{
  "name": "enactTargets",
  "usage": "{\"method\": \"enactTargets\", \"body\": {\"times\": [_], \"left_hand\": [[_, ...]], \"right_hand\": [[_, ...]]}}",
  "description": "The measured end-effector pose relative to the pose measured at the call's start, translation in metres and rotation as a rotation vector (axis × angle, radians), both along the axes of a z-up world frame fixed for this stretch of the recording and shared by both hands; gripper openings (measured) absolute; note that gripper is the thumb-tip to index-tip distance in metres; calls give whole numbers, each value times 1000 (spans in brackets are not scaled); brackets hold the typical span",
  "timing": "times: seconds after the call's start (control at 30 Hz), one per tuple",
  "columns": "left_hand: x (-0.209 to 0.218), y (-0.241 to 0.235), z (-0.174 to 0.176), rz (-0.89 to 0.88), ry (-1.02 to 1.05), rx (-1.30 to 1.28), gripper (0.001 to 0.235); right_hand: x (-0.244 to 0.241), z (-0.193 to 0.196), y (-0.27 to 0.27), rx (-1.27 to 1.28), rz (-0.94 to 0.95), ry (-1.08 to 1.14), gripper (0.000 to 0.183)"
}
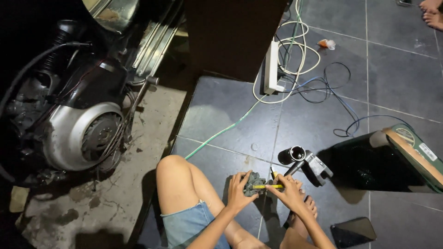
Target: Cleaning and inspecting motorcycle carburetor components using a small tool while sitting on the floor.
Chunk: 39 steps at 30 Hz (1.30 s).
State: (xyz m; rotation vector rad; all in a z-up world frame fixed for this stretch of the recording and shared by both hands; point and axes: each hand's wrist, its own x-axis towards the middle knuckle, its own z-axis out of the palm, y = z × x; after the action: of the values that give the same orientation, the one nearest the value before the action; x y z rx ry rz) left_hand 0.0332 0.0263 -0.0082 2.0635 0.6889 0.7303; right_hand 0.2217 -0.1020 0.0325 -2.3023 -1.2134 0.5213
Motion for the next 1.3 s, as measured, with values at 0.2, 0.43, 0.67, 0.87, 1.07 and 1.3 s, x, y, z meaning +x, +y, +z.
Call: {"method": "enactTargets", "body": {"times": [0.2, 0.43, 0.67, 0.87, 1.07, 1.3], "left_hand": [[0, -1, 0, 22, -26, 1, 86], [-2, -2, 8, 3, -26, -9, 84], [0, 0, 12, -3, -85, -2, 85], [-1, 2, 12, -1, -71, 0, 86], [-3, 0, -7, -41, -5, -55, 89], [0, 3, 1, -38, 5, -93, 89]], "right_hand": [[-3, 9, 4, 3, -33, -74, 46], [6, -11, -7, 165, -90, -34, 44], [9, -13, -9, 51, -153, -192, 52], [9, -11, -7, 117, -176, -189, 48], [3, -12, -12, 68, -176, -58, 45], [-7, 20, -3, 122, -162, 43, 44]]}}
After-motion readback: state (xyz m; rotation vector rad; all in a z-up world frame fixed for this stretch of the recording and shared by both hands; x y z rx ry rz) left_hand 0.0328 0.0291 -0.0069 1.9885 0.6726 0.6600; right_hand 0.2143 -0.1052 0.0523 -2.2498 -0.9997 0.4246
